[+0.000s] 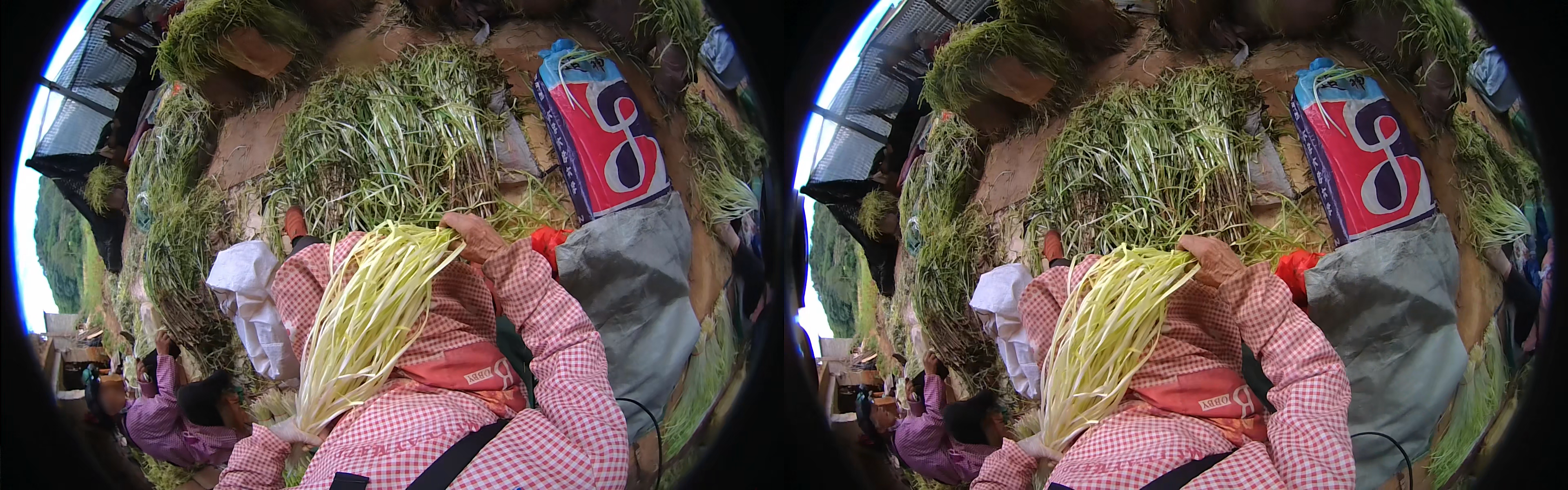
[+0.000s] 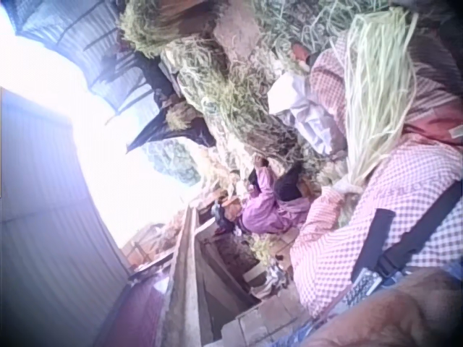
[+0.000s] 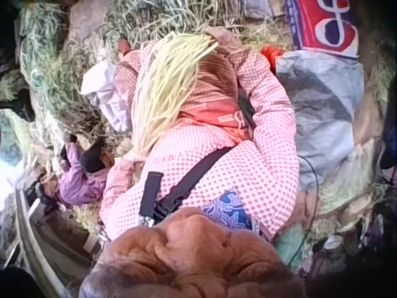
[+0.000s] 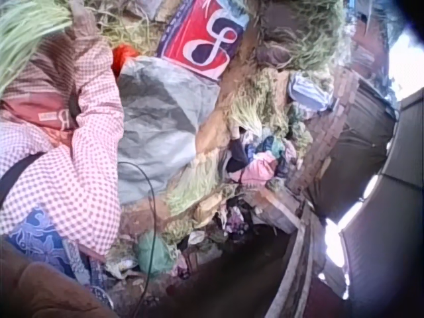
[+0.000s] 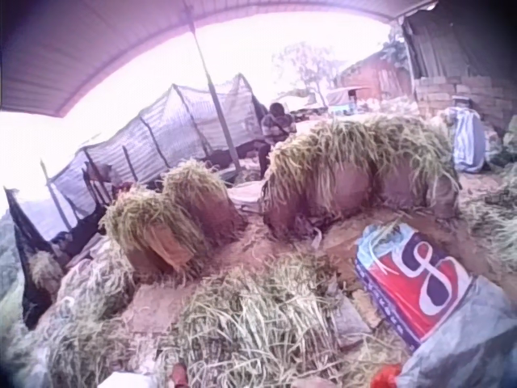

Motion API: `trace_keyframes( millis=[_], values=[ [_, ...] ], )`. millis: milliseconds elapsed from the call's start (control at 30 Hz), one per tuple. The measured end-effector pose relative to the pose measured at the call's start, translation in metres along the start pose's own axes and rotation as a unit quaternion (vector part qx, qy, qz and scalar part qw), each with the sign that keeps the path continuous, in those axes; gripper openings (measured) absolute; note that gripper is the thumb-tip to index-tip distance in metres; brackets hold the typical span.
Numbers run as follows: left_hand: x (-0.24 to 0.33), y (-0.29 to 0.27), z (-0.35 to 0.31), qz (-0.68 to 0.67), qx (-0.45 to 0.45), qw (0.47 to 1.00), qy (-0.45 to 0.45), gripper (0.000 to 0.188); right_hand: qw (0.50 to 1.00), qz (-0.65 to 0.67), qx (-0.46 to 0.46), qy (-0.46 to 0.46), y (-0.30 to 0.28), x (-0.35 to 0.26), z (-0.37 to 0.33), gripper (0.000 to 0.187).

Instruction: The person sits on the ground and sorts through a large pile of grass, separating the white stalks from the green leaves by hand. They gather the white stalks into a bundle and continue to pick through the pile to collect more.

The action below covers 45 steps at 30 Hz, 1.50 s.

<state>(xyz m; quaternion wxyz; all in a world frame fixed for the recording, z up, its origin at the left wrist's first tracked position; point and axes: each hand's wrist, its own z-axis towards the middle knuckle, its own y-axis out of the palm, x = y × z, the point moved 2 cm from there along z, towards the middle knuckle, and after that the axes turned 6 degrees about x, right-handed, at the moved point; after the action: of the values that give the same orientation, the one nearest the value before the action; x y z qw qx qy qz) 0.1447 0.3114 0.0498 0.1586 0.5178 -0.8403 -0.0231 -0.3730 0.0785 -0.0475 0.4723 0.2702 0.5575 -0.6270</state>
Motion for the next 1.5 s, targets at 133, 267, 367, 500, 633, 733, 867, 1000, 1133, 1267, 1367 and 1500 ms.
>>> trace_keyframes(
  millis=[133,267,367,500,633,733,867,1000,1133,1267,1367,1500],
  values=[
    [-0.007,-0.010,0.020,0.078,0.051,0.989,0.112,0.046,0.988,0.060,-0.094,0.108,0.021,0.026,-0.008,0.027],
    [0.012,0.001,0.032,0.184,0.125,0.969,0.106,0.043,0.956,0.274,-0.056,0.087,0.092,0.085,-0.024,0.039],
    [0.062,0.033,0.019,0.273,0.133,0.949,0.084,0.049,0.961,0.219,-0.097,0.138,0.105,0.090,-0.013,0.040],
    [0.083,0.036,0.023,0.376,0.095,0.921,0.046,0.048,0.938,0.010,-0.158,0.308,0.114,0.113,-0.022,0.038],
    [0.001,0.002,0.029,0.493,0.137,0.855,0.078,0.052,0.895,-0.176,-0.283,0.295,0.088,0.126,-0.094,0.038],
    [0.019,0.005,0.037,0.491,0.143,0.858,-0.057,0.054,0.913,-0.140,-0.243,0.296,0.068,0.107,-0.098,0.039],
    [0.053,0.005,0.017,0.420,0.120,0.899,0.035,0.052,0.919,-0.152,-0.215,0.294,0.019,0.098,-0.074,0.042],
    [0.040,-0.014,0.020,0.474,0.114,0.872,0.043,0.055,0.971,-0.077,-0.012,0.227,-0.064,0.046,-0.019,0.038],
    [0.054,-0.014,0.026,0.486,0.096,0.865,0.079,0.055,0.992,0.109,0.057,0.037,-0.028,-0.021,0.049,0.048],
    [0.041,-0.014,0.025,0.444,0.118,0.881,0.111,0.054,0.994,0.083,-0.060,0.022,0.037,-0.019,0.050,0.046],
    [0.042,0.003,0.018,0.502,0.129,0.851,0.081,0.054,0.992,0.084,-0.025,0.092,0.036,-0.012,0.032,0.033],
    [0.061,0.023,0.024,0.520,0.151,0.837,0.072,0.051,0.991,0.066,0.020,0.117,0.094,0.033,0.028,0.036]
  ],
)
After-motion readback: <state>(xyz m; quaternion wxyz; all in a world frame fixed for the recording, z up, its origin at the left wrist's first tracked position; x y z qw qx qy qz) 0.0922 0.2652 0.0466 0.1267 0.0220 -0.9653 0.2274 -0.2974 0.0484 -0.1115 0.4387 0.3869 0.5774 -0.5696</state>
